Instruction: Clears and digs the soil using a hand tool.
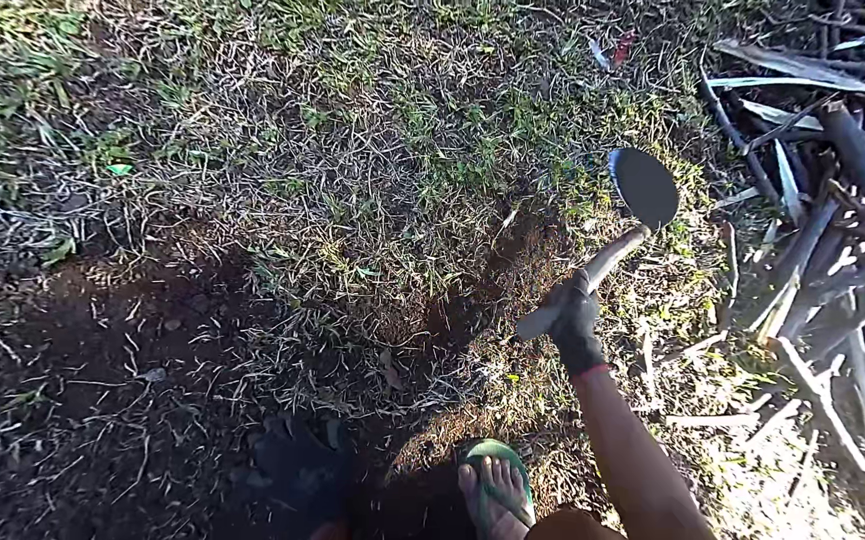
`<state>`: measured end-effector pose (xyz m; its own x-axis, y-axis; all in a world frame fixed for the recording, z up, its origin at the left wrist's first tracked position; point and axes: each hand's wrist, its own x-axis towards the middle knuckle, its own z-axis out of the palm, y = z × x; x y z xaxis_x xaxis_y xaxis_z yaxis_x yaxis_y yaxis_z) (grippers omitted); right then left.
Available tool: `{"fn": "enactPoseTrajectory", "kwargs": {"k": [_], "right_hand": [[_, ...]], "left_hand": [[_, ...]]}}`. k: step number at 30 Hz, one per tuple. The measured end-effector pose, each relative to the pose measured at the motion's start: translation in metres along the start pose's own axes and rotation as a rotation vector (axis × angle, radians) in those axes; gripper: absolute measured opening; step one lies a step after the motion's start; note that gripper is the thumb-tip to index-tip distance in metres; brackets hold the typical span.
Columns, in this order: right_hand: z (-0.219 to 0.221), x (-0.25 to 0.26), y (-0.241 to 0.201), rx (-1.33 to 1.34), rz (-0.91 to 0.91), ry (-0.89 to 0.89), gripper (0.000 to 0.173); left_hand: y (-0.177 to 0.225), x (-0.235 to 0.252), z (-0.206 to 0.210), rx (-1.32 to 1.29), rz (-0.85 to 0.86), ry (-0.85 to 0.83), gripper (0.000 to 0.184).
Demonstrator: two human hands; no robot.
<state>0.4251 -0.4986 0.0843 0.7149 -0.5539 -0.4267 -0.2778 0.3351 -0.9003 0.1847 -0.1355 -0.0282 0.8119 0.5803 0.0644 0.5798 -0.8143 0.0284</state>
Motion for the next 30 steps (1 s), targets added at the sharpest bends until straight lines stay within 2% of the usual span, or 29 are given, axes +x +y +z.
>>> {"fn": "enactPoseTrajectory", "kwargs": {"k": [2, 3, 4, 6, 8, 10, 13, 14, 15, 16, 18, 19, 21, 23, 26, 27, 29, 30], "right_hand": [[0.000, -0.006, 0.032, -0.128, 0.012, -0.083, 0.032], [-0.011, -0.014, 0.043, -0.257, 0.077, -0.164, 0.037], [-0.024, -0.021, 0.045, -0.329, 0.145, -0.213, 0.042], [-0.046, -0.023, 0.021, -0.358, 0.189, -0.242, 0.038], [-0.055, -0.018, -0.009, -0.304, 0.133, -0.187, 0.035], [-0.039, -0.007, -0.027, -0.173, 0.020, -0.066, 0.030], [-0.006, 0.013, -0.014, 0.044, -0.086, 0.047, 0.032], [-0.003, 0.013, 0.004, 0.031, -0.082, 0.001, 0.030], [-0.008, 0.008, 0.024, -0.064, -0.028, -0.103, 0.027], [-0.018, -0.001, 0.035, -0.200, 0.069, -0.218, 0.031], [-0.030, -0.009, 0.022, -0.318, 0.221, -0.332, 0.034], [-0.034, -0.010, 0.007, -0.327, 0.230, -0.338, 0.032], [-0.040, -0.009, -0.016, -0.289, 0.160, -0.280, 0.029], [-0.025, 0.003, -0.024, -0.171, 0.033, -0.181, 0.029], [-0.002, 0.007, 0.004, -0.057, -0.020, -0.024, 0.037], [-0.006, -0.003, 0.023, -0.136, 0.021, -0.061, 0.038], [-0.035, -0.039, 0.048, -0.357, 0.216, -0.273, 0.039], [-0.050, -0.053, 0.051, -0.359, 0.293, -0.351, 0.038]], "left_hand": [[-0.010, -0.006, 0.025, 0.022, 0.020, 0.069, 0.081], [-0.011, -0.005, 0.025, 0.023, 0.019, 0.067, 0.081], [-0.010, -0.002, 0.019, 0.012, 0.011, 0.041, 0.082], [0.002, 0.002, -0.002, -0.028, -0.018, -0.036, 0.085], [0.009, 0.004, -0.013, -0.035, -0.019, -0.028, 0.086], [0.009, 0.004, -0.016, -0.025, -0.019, -0.021, 0.084], [0.009, 0.005, -0.015, -0.034, -0.013, -0.005, 0.084], [0.009, 0.005, -0.013, -0.033, -0.016, -0.006, 0.085], [0.008, 0.005, -0.011, -0.026, -0.019, -0.011, 0.085], [0.006, 0.003, -0.008, -0.021, -0.020, -0.006, 0.085], [0.002, -0.006, 0.011, -0.048, -0.023, 0.058, 0.081], [-0.002, -0.012, 0.018, -0.059, -0.025, 0.054, 0.080], [-0.003, -0.016, 0.011, -0.047, -0.021, -0.023, 0.079], [-0.001, -0.009, 0.007, -0.047, -0.035, -0.014, 0.080], [0.006, -0.001, -0.008, -0.056, -0.047, -0.036, 0.082], [0.009, 0.001, -0.011, -0.058, -0.048, -0.021, 0.083], [0.009, 0.002, -0.011, -0.061, -0.047, -0.007, 0.083], [0.008, 0.003, -0.008, -0.064, -0.051, -0.011, 0.083]]}}
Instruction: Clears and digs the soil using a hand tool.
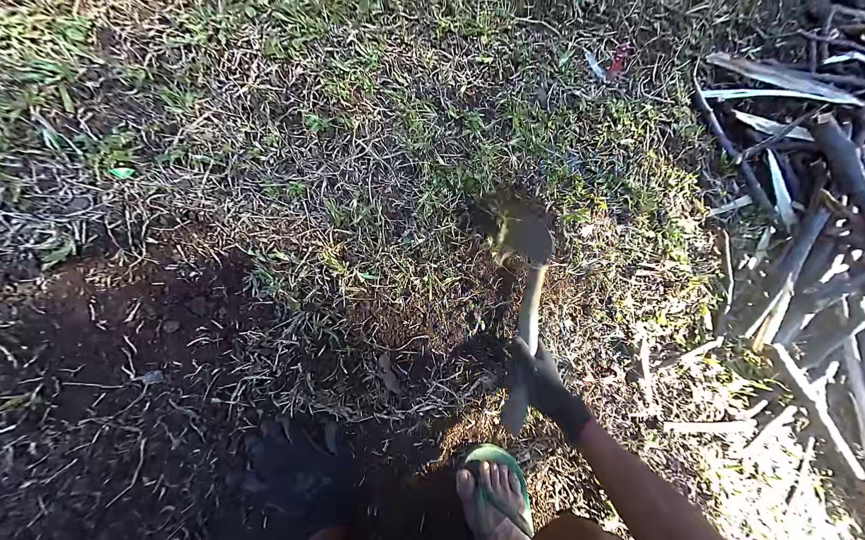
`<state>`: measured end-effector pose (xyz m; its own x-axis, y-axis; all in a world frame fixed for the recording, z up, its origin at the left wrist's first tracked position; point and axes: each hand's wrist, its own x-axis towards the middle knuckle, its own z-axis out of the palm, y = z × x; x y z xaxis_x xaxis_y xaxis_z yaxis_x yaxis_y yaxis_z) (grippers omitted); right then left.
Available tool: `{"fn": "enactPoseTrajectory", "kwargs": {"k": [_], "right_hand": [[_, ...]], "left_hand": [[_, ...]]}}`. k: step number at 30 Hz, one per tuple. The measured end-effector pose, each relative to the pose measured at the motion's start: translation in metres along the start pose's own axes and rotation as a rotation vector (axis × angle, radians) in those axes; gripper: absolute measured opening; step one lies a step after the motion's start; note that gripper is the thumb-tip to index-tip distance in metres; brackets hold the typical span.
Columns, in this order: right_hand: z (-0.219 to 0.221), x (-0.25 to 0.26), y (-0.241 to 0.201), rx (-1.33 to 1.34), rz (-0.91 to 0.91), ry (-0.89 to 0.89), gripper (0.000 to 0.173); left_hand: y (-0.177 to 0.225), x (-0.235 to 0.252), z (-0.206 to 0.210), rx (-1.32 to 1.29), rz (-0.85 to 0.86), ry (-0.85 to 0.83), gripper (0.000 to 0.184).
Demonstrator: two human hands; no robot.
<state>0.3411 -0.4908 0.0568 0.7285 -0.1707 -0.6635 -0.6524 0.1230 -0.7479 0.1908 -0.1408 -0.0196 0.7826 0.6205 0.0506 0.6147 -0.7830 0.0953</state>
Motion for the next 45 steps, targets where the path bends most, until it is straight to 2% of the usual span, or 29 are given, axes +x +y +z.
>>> {"fn": "enactPoseTrajectory", "kwargs": {"k": [2, 4, 8, 10, 13, 14, 17, 19, 21, 23, 25, 26, 29, 31, 34, 37, 39, 41, 43, 45], "right_hand": [[-0.023, -0.027, 0.006, 0.035, 0.011, -0.067, 0.035], [-0.034, -0.030, -0.004, 0.095, -0.076, -0.023, 0.031], [-0.009, 0.009, -0.046, 0.295, -0.170, 0.269, 0.029], [0.009, 0.021, -0.033, 0.372, -0.178, 0.244, 0.030], [0.017, -0.019, 0.018, 0.164, 0.000, -0.077, 0.032], [0.013, -0.034, 0.027, 0.079, 0.050, -0.136, 0.034], [-0.012, -0.070, 0.027, -0.272, 0.070, -0.154, 0.041], [-0.024, -0.074, 0.014, -0.317, 0.005, -0.146, 0.040], [-0.018, -0.057, -0.002, -0.177, -0.115, -0.079, 0.039], [0.003, -0.027, -0.020, 0.079, -0.200, 0.057, 0.033], [0.027, 0.003, -0.027, 0.282, -0.177, 0.166, 0.030], [0.037, 0.009, -0.020, 0.313, -0.158, 0.155, 0.029], [0.040, -0.019, 0.022, 0.165, 0.000, -0.092, 0.034], [0.023, -0.040, 0.025, 0.057, 0.071, -0.125, 0.033], [-0.016, -0.053, 0.005, -0.166, -0.014, -0.096, 0.038], [-0.024, -0.026, -0.034, -0.036, -0.184, -0.013, 0.036], [-0.005, 0.008, -0.070, 0.175, -0.262, 0.170, 0.031], [0.021, 0.041, -0.093, 0.387, -0.324, 0.270, 0.034], [0.045, 0.061, -0.079, 0.373, -0.316, 0.239, 0.034], [0.048, 0.060, -0.046, 0.122, -0.178, 0.061, 0.036]], "left_hand": [[-0.004, -0.006, 0.005, 0.007, -0.007, -0.029, 0.083], [-0.004, -0.003, 0.004, 0.021, 0.001, -0.036, 0.084], [-0.001, -0.002, -0.001, 0.041, -0.003, -0.011, 0.083], [0.000, -0.001, -0.001, 0.039, 0.000, -0.014, 0.083], [0.002, 0.000, -0.004, 0.033, -0.003, -0.017, 0.083], [0.002, 0.001, -0.003, 0.034, -0.002, -0.012, 0.082], [0.001, -0.001, -0.004, 0.034, -0.003, -0.040, 0.082], [0.003, 0.000, -0.004, 0.016, 0.011, -0.021, 0.081], [0.000, 0.001, -0.001, 0.012, 0.007, -0.017, 0.081], [-0.001, 0.000, -0.001, 0.026, -0.001, -0.015, 0.082], [0.004, 0.001, -0.005, 0.022, 0.002, 0.000, 0.082], [0.007, 0.002, -0.008, 0.012, 0.001, 0.000, 0.081], [0.007, 0.001, -0.010, 0.005, 0.001, -0.003, 0.081], [0.004, 0.001, -0.007, 0.025, 0.005, 0.002, 0.082], [0.005, -0.001, -0.008, 0.028, 0.011, -0.002, 0.081], [0.003, 0.001, -0.005, 0.036, 0.014, 0.019, 0.082], [0.002, 0.000, -0.003, 0.040, 0.013, 0.009, 0.082], [0.003, -0.001, -0.001, 0.033, 0.004, -0.006, 0.081], [0.004, 0.000, -0.003, 0.031, 0.005, 0.006, 0.082], [0.002, 0.001, -0.002, 0.039, 0.007, 0.000, 0.083]]}}
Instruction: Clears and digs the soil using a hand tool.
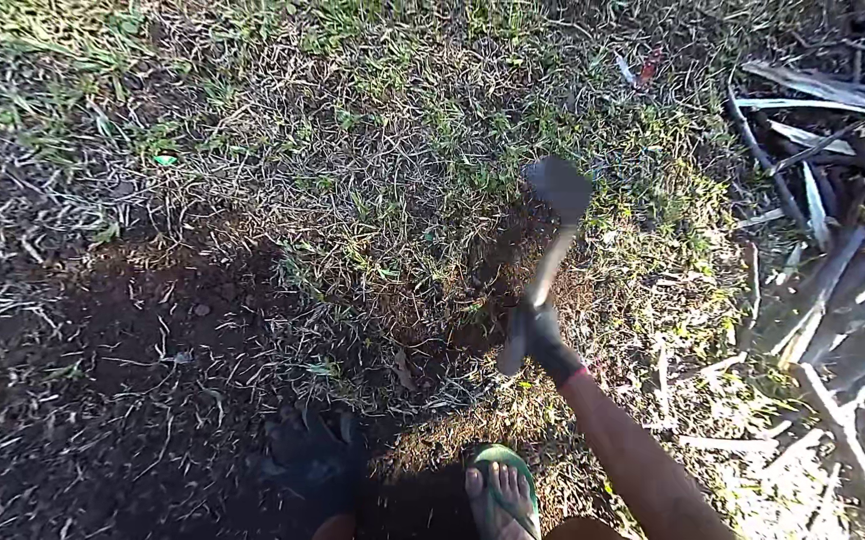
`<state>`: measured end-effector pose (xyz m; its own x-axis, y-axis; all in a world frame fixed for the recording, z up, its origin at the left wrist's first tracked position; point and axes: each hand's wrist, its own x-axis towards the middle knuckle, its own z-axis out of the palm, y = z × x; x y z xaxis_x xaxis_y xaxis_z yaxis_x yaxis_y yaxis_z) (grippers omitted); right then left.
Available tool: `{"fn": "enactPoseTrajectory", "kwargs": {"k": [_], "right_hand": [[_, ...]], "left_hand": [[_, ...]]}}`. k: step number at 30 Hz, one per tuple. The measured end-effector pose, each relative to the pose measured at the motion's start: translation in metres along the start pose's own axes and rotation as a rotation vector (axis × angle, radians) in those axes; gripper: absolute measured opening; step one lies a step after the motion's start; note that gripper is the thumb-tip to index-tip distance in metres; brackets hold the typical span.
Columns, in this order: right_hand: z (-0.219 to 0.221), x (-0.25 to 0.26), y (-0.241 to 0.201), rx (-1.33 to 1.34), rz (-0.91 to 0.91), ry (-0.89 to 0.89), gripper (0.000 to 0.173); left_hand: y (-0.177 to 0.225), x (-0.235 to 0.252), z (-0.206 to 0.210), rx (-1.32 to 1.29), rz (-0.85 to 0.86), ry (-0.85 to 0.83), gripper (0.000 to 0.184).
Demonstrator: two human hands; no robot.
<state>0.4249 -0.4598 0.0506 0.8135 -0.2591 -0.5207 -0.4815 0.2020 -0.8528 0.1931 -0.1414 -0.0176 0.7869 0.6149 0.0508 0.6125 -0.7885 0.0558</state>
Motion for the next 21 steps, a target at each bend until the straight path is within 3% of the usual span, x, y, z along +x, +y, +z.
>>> {"fn": "enactPoseTrajectory", "kwargs": {"k": [3, 6, 10, 12, 14, 17, 21], "right_hand": [[-0.024, -0.014, -0.010, -0.064, 0.131, -0.092, 0.031], [-0.039, -0.008, -0.046, 0.005, -0.015, 0.008, 0.029], [-0.006, 0.026, -0.076, 0.244, -0.170, 0.151, 0.041], [0.016, 0.033, -0.059, 0.163, -0.173, 0.073, 0.048], [0.023, 0.044, -0.029, 0.004, -0.062, -0.071, 0.043], [0.003, 0.042, -0.053, -0.157, 0.078, -0.119, 0.040], [-0.021, 0.045, -0.094, -0.027, -0.126, -0.038, 0.036]], "left_hand": [[-0.003, -0.001, 0.007, -0.029, -0.007, -0.027, 0.082], [-0.004, -0.001, 0.005, -0.014, -0.010, -0.035, 0.082], [-0.007, -0.002, 0.006, -0.008, 0.002, -0.034, 0.082], [-0.007, -0.003, 0.008, -0.011, 0.007, -0.027, 0.083], [-0.008, -0.004, 0.006, -0.027, 0.011, -0.010, 0.082], [-0.002, -0.002, 0.001, -0.026, 0.008, 0.019, 0.083], [-0.005, -0.003, 0.004, -0.015, 0.009, 0.003, 0.083]]}}
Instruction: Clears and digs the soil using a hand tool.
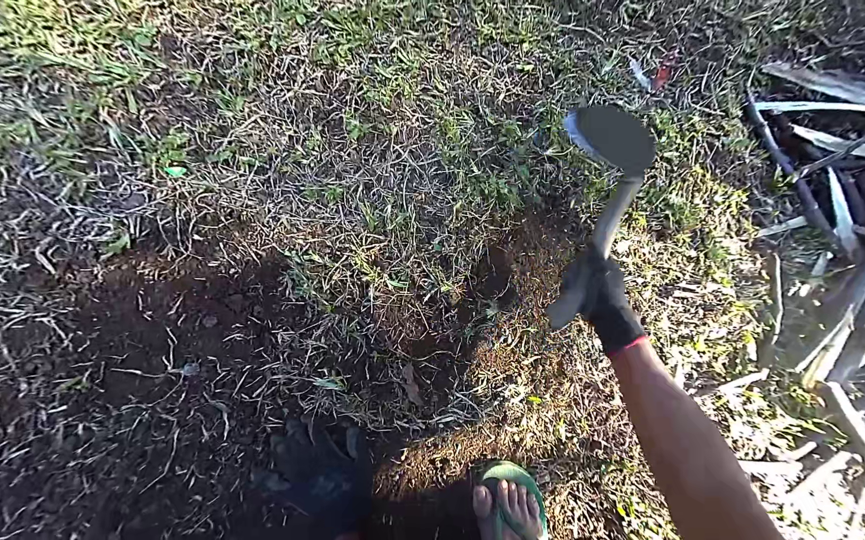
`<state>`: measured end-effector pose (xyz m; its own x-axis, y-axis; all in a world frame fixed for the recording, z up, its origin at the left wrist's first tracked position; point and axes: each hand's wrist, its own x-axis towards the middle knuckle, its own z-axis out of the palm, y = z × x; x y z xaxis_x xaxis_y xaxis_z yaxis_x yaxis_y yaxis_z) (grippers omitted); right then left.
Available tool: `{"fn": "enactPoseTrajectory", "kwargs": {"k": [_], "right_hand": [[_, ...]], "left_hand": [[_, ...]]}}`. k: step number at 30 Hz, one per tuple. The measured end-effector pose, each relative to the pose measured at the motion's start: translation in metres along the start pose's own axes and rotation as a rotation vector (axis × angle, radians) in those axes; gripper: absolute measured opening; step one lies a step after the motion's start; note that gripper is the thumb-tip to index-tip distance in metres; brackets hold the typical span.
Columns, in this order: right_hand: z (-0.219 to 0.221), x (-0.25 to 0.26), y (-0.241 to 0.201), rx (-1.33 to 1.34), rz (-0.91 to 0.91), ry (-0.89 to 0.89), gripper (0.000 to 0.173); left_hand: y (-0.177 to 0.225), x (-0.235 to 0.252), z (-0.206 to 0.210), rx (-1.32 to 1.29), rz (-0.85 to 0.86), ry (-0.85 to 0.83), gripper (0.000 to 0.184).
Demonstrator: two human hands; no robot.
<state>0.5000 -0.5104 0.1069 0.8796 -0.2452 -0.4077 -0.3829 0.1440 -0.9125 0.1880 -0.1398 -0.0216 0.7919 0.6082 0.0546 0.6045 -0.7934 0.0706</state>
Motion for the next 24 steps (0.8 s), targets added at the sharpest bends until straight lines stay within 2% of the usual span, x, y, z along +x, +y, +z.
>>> {"fn": "enactPoseTrajectory", "kwargs": {"k": [2, 4, 5, 7, 10, 11, 13, 14, 16, 17, 19, 20, 21, 23, 24], "right_hand": [[0.009, -0.001, -0.009, 0.046, -0.081, 0.085, 0.046], [0.031, -0.003, 0.003, 0.095, -0.078, 0.097, 0.053], [0.039, -0.003, 0.019, 0.089, -0.041, 0.030, 0.052], [0.044, -0.003, 0.049, 0.009, 0.100, -0.126, 0.040], [0.024, -0.002, 0.025, -0.108, 0.225, -0.184, 0.034], [0.015, -0.003, 0.016, -0.109, 0.202, -0.154, 0.034], [0.008, 0.005, 0.001, -0.054, 0.081, -0.089, 0.036], [0.011, 0.008, -0.003, -0.004, 0.019, -0.050, 0.038], [0.023, 0.004, -0.001, 0.109, -0.049, 0.013, 0.046], [0.031, 0.002, 0.008, 0.137, -0.057, 0.008, 0.048], [0.042, -0.003, 0.042, 0.075, -0.011, -0.104, 0.044], [0.042, -0.008, 0.057, 0.020, 0.054, -0.170, 0.039], [0.039, -0.015, 0.057, -0.046, 0.140, -0.207, 0.036], [0.021, -0.022, 0.037, -0.155, 0.227, -0.203, 0.032], [0.010, -0.023, 0.028, -0.171, 0.205, -0.171, 0.032]], "left_hand": [[-0.004, -0.003, 0.004, 0.008, 0.000, -0.031, 0.082], [-0.004, -0.003, 0.005, 0.006, 0.000, -0.035, 0.081], [-0.004, -0.002, 0.005, 0.003, -0.003, -0.032, 0.081], [-0.003, 0.000, 0.001, 0.007, -0.002, -0.031, 0.083], [0.003, -0.007, -0.008, 0.074, -0.017, -0.121, 0.081], [0.000, -0.011, -0.003, 0.074, -0.011, -0.101, 0.079], [-0.007, -0.015, 0.019, 0.017, -0.011, 0.048, 0.078], [-0.008, -0.013, 0.021, 0.006, -0.020, 0.059, 0.079], [-0.008, -0.011, 0.008, 0.034, -0.021, -0.055, 0.081], [-0.014, -0.016, 0.021, 0.057, 0.006, -0.021, 0.081], [-0.044, -0.032, 0.084, 0.034, 0.069, 0.233, 0.077], [-0.049, -0.035, 0.089, 0.056, 0.055, 0.190, 0.077], [-0.044, -0.032, 0.077, 0.087, 0.021, 0.100, 0.077], [-0.031, -0.027, 0.054, 0.103, -0.015, 0.032, 0.078], [-0.029, -0.024, 0.050, 0.093, -0.010, 0.047, 0.078]]}}
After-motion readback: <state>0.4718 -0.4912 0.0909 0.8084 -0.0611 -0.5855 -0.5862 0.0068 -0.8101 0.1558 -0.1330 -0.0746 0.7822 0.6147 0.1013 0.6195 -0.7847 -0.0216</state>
